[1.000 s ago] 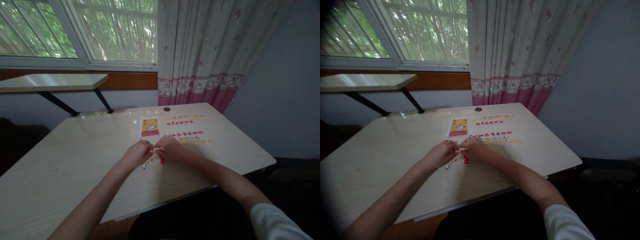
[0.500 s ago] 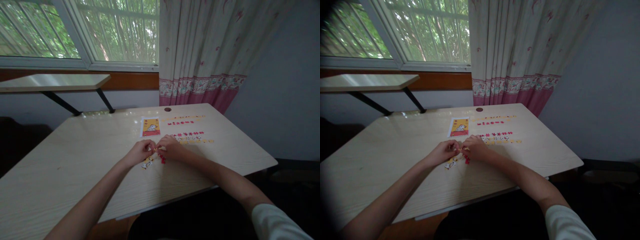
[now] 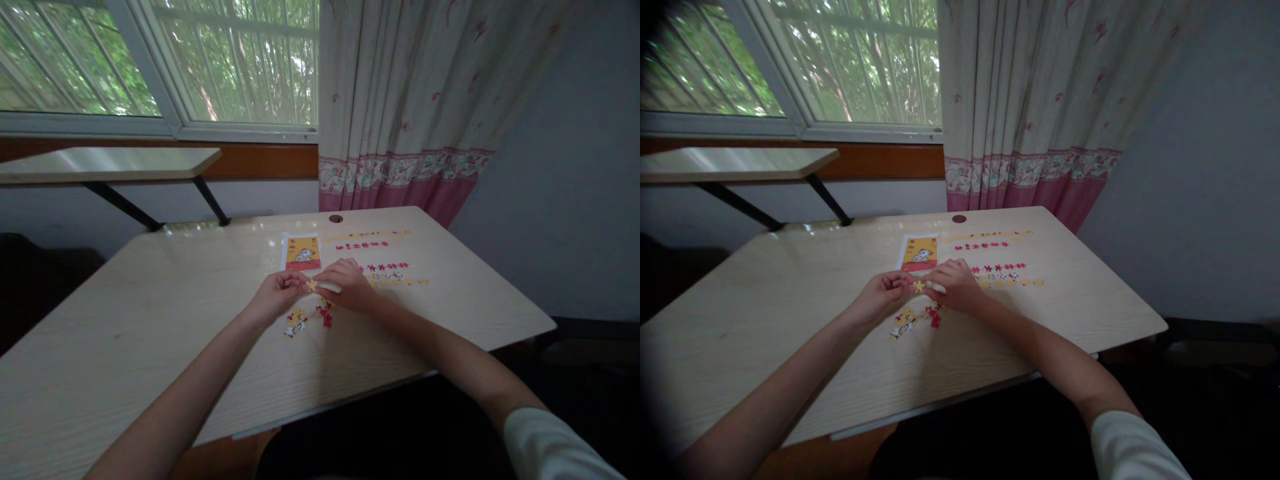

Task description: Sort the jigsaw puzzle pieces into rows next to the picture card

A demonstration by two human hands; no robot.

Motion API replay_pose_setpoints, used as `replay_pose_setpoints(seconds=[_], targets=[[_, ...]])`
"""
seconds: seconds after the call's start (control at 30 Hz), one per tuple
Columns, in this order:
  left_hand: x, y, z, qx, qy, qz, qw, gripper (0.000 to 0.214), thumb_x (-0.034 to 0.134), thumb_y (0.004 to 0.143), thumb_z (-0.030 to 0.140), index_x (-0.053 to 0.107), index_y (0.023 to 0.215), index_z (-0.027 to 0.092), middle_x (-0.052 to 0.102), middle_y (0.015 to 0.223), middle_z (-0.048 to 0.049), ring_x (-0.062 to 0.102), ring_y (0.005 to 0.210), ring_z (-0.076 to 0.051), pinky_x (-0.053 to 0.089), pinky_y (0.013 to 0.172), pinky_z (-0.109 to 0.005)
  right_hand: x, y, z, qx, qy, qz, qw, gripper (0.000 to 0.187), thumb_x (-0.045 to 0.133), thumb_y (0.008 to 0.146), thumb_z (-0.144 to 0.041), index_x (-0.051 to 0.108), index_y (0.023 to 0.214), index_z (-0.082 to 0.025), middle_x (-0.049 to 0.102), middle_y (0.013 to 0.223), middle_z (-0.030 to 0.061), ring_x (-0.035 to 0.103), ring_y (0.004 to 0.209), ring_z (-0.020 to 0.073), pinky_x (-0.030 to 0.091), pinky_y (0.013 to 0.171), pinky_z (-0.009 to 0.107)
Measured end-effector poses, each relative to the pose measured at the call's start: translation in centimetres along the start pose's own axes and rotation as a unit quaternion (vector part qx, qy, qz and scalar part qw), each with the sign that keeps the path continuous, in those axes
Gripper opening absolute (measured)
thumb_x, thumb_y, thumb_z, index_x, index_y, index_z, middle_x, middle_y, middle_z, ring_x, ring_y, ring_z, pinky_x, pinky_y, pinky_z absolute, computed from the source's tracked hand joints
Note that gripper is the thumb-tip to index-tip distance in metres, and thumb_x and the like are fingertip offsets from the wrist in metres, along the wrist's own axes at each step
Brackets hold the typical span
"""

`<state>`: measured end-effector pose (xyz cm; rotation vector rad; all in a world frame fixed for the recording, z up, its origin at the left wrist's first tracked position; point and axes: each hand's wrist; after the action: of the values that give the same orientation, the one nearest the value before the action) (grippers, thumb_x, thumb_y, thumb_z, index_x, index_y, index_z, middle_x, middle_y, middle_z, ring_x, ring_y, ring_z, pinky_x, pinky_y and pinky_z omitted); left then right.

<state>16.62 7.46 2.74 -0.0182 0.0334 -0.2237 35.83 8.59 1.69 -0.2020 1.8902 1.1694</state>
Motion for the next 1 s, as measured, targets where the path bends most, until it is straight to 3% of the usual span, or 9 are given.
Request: replay_pose_setpoints(seconds=[0.2,0.3,0.43,0.57,0.77,1.0], targets=[[-0.3,0.1,-0.4,0.013,0.040,-0.016,0.999,0.022,0.069,0.062,0.031,0.065,0.075,0.014,0.065,0.069,-0.0042,0.056,0.062,-0.013,0.045,0.061,-0.026,-0.7,0.1,0.7,-0.031,-0.001,0.014,0.999,0.018,0.059,0.076,-0.036,0.063,0.087,-0.021,0.065,0.083,0.0008,0.053,0.080,0.0155,0.030,0.078,0.032],[-0.4,-0.2,-0.3,0.044,0.154,-0.023,0.987,0.025,0.062,0.070,0.034,0.066,0.086,0.014,0.064,0.069,-0.0034,0.052,0.057,-0.012,0.042,0.056,-0.025,-1.7,0.3,1.9,-0.025,-0.017,0.045,0.999,0.019,0.060,0.076,-0.037,0.063,0.088,-0.022,0.065,0.083,0.0014,0.053,0.081,0.0164,0.031,0.079,0.034],[-0.5,-0.7,0.0,0.142,0.365,-0.111,0.914,0.023,0.058,0.076,0.033,0.067,0.088,0.017,0.065,0.081,-0.0056,0.055,0.072,-0.016,0.042,0.068,-0.029,-3.9,0.5,3.8,0.009,-0.024,0.108,0.994,0.019,0.059,0.079,-0.037,0.064,0.090,-0.023,0.064,0.083,0.0026,0.054,0.081,0.0171,0.033,0.080,0.034],[-0.4,-0.8,-0.1,0.204,0.464,-0.174,0.844,0.025,0.056,0.078,0.039,0.066,0.088,0.017,0.064,0.085,-0.0069,0.054,0.084,-0.019,0.040,0.078,-0.031,-6.0,0.6,4.7,0.051,-0.034,0.153,0.986,0.019,0.059,0.079,-0.038,0.064,0.090,-0.023,0.063,0.083,0.0036,0.053,0.081,0.0184,0.036,0.078,0.035],[-0.5,-1.0,-0.1,0.207,0.518,-0.186,0.809,0.031,0.058,0.077,0.046,0.064,0.092,0.020,0.060,0.085,-0.0056,0.051,0.086,-0.020,0.040,0.075,-0.029,-7.0,0.7,4.7,0.054,-0.042,0.158,0.985,0.023,0.058,0.079,-0.042,0.065,0.091,-0.024,0.059,0.082,0.0038,0.052,0.081,0.0192,0.035,0.079,0.036],[-0.3,-1.0,0.1,0.215,0.515,-0.213,0.802,0.023,0.056,0.080,0.039,0.065,0.091,0.021,0.059,0.085,-0.0052,0.049,0.087,-0.020,0.038,0.076,-0.029,-7.0,0.7,4.7,0.042,-0.048,0.169,0.984,0.021,0.059,0.078,-0.041,0.065,0.090,-0.024,0.060,0.080,0.0029,0.052,0.078,0.0180,0.036,0.077,0.035]])
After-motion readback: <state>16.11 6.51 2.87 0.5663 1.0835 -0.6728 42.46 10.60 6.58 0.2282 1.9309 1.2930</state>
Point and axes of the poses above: each hand's wrist, its own y-axis towards the middle knuckle, its own x-axis out of the palm, z = x × y
